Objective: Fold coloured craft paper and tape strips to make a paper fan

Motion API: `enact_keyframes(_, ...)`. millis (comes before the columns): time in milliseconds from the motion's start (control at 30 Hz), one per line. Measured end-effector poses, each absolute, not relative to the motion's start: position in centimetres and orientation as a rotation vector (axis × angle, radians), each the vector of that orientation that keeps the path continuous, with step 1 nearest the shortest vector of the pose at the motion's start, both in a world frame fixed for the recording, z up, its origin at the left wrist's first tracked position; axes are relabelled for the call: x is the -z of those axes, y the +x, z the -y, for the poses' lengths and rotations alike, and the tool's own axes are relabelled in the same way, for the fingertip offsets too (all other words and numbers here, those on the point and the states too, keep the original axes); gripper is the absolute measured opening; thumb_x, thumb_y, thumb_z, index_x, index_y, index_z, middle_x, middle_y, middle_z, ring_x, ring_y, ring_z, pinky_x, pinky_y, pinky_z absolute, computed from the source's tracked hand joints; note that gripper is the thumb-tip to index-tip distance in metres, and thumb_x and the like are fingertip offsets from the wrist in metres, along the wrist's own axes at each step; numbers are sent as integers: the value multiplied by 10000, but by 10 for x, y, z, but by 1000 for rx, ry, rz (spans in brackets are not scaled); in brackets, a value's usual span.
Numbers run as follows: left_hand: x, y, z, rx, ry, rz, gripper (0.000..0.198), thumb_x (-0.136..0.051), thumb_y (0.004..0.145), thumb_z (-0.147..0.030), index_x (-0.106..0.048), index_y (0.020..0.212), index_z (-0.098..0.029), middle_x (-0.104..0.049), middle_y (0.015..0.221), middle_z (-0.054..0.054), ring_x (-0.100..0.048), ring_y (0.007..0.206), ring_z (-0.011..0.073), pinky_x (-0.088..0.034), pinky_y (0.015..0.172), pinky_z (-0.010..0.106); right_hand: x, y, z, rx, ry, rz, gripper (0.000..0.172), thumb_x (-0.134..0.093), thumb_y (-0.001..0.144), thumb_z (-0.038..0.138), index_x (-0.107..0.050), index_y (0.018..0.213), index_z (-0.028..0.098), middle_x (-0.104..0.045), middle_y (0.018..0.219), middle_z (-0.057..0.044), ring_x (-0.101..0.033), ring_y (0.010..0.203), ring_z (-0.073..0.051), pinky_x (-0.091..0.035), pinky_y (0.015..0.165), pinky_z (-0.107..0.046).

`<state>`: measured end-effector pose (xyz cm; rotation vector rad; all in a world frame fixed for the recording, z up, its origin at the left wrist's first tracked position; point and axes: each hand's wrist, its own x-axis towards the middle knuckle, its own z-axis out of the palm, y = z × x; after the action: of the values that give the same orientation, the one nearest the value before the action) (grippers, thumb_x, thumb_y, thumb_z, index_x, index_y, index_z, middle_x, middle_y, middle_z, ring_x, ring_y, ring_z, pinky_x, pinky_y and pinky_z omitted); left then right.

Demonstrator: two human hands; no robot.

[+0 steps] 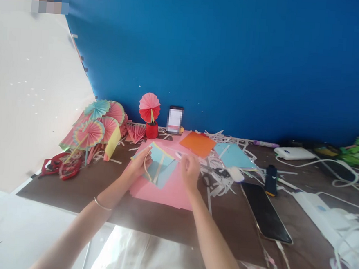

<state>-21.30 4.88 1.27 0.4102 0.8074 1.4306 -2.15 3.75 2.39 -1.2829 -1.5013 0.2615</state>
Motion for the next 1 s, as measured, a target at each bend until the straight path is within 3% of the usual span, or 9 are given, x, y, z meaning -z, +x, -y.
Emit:
enact_keyframes(100,-9,-213,-51,-1462,448,-713,283,-770,610,-314,-593,735,-133,-501,596,-49,-399,439,-1,-319,420,141,-16,-12,-47,112,-1364,1638,240,-367,867,333,-552,799,195,-603,898,-79,-513,936,-225,-313,915,-415)
enact_keyframes(200,-7,-213,-52,-1484,465,-760,223,-756,637,-269,-601,698,-122,-540,602,-26,-480,490,22,-395,471,140,-8,2,-59,223,-1595,1576,242,-338,864,285,-550,879,170,-599,927,-121,-503,966,-268,-259,939,-499)
enact_keyframes(333,-7,-210,-49,-1502,427,-777,137,-701,711,-214,-604,683,-122,-632,706,29,-615,685,91,-503,710,205,-5,9,-62,218,-1666,1534,294,-413,812,291,-501,1025,109,-524,1091,-213,-415,1106,-339,-226,957,-549)
enact_keyframes(400,-7,-209,-48,-1508,397,-755,107,-666,753,-225,-622,751,-128,-671,849,69,-640,828,126,-498,830,250,-8,0,-54,31,-1504,1643,327,-437,813,357,-486,1055,143,-507,1145,-186,-412,1126,-314,-292,946,-504)
enact_keyframes(467,-8,-207,-47,-1511,391,-717,106,-635,784,-240,-631,816,-139,-669,973,88,-628,943,147,-473,907,275,-12,-18,-41,-329,-1342,1767,312,-425,835,417,-489,1045,195,-562,1074,-109,-505,1024,-252,-382,884,-435)
enact_keyframes(600,-9,-202,-44,-1538,383,-704,97,-629,790,-256,-613,803,-161,-656,1036,87,-596,1039,165,-440,963,295,-14,-56,-15,-885,-1209,1944,333,-504,810,433,-481,1062,217,-626,941,-41,-582,886,-200,-437,800,-361)
enact_keyframes(767,-10,-199,-41,-1545,364,-714,157,-681,737,-279,-567,751,-172,-660,962,77,-609,984,161,-458,901,280,-8,-67,-14,-914,-1146,1851,190,-511,798,346,-536,890,182,-632,811,-33,-596,772,-176,-460,734,-326)
enact_keyframes(867,-9,-205,-42,-1568,461,-770,221,-702,699,-327,-550,721,-167,-626,765,14,-612,753,115,-477,732,235,-6,-59,-18,-781,-1140,1936,203,-463,836,322,-580,922,180,-647,930,-60,-596,862,-181,-449,805,-342)
enact_keyframes(1000,-3,-214,-47,-1602,637,-950,312,-716,652,-397,-505,628,-168,-440,536,-69,-429,485,54,-366,501,196,-5,-52,-19,-532,-1147,2251,220,-464,848,311,-632,956,218,-647,1034,-60,-557,991,-213,-403,883,-364)
